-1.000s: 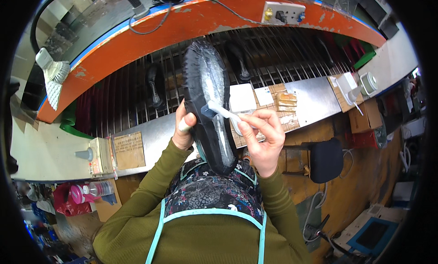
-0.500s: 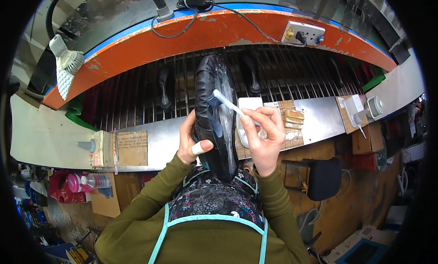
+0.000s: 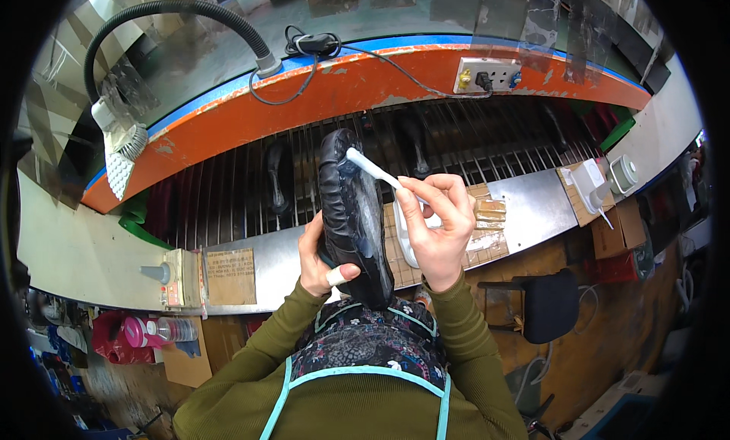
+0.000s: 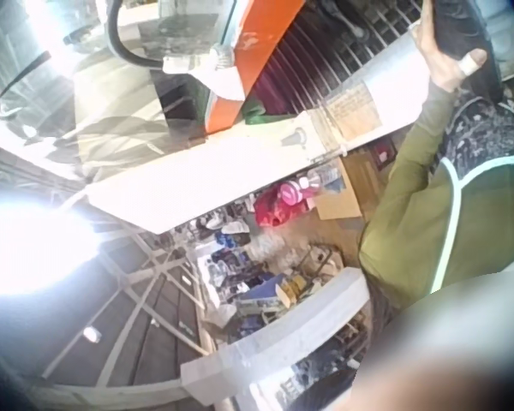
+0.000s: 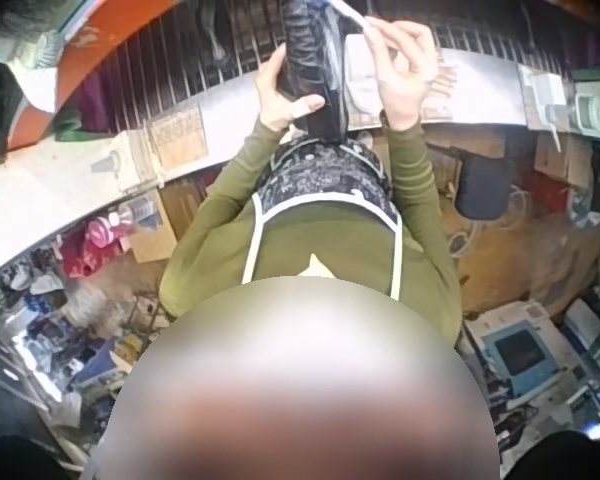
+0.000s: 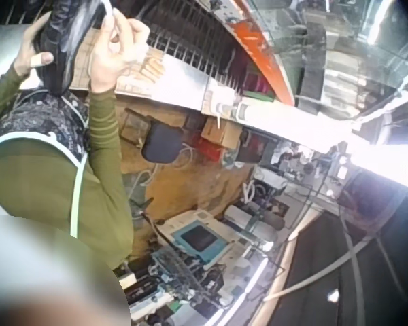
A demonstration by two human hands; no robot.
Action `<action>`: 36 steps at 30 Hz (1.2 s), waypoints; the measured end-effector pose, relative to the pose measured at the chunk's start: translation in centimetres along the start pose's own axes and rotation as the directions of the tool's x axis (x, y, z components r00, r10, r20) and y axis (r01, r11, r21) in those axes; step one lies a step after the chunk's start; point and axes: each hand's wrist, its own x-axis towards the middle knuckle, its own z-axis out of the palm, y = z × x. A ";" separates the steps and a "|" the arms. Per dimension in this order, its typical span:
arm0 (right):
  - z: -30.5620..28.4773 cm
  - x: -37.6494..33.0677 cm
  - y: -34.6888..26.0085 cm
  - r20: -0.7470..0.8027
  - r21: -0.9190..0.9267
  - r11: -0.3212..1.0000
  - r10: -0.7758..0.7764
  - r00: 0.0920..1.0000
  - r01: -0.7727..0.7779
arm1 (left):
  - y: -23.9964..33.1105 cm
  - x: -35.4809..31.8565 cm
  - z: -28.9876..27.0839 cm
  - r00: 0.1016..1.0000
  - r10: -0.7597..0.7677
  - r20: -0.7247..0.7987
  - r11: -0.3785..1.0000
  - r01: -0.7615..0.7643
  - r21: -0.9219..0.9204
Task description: The person applies a white adhesive to the sole of a black shoe using a small brush. The person repeatedly dips the brush into a container and spreads the adhesive along the shoe's sole and edges.
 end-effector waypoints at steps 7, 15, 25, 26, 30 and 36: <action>0.0 0.9 -0.1 -0.053 -0.077 0.995 -0.068 0.996 0.064 | -0.3 0.3 -0.1 1.000 -0.013 0.020 0.998 0.014 -0.065; -0.3 2.0 1.2 0.071 0.045 0.995 -0.093 0.993 0.090 | 0.2 0.6 -0.3 0.997 -0.028 0.074 0.989 0.039 -0.144; -1.3 0.8 2.8 0.257 0.048 0.993 -0.116 0.959 0.107 | 2.1 1.8 -0.6 0.962 -0.177 0.207 0.875 0.250 -0.415; -1.3 0.7 2.9 0.248 0.056 0.994 -0.104 0.963 0.093 | 2.2 1.9 -0.5 0.958 -0.190 0.213 0.863 0.266 -0.429; -1.2 0.0 3.3 0.234 0.088 0.995 -0.074 0.969 0.055 | 2.4 2.0 -0.5 0.942 -0.243 0.231 0.831 0.325 -0.451; -1.8 -0.5 3.5 0.278 0.090 0.993 -0.096 0.956 0.074 | 2.5 2.0 -0.4 0.923 -0.299 0.241 0.807 0.380 -0.452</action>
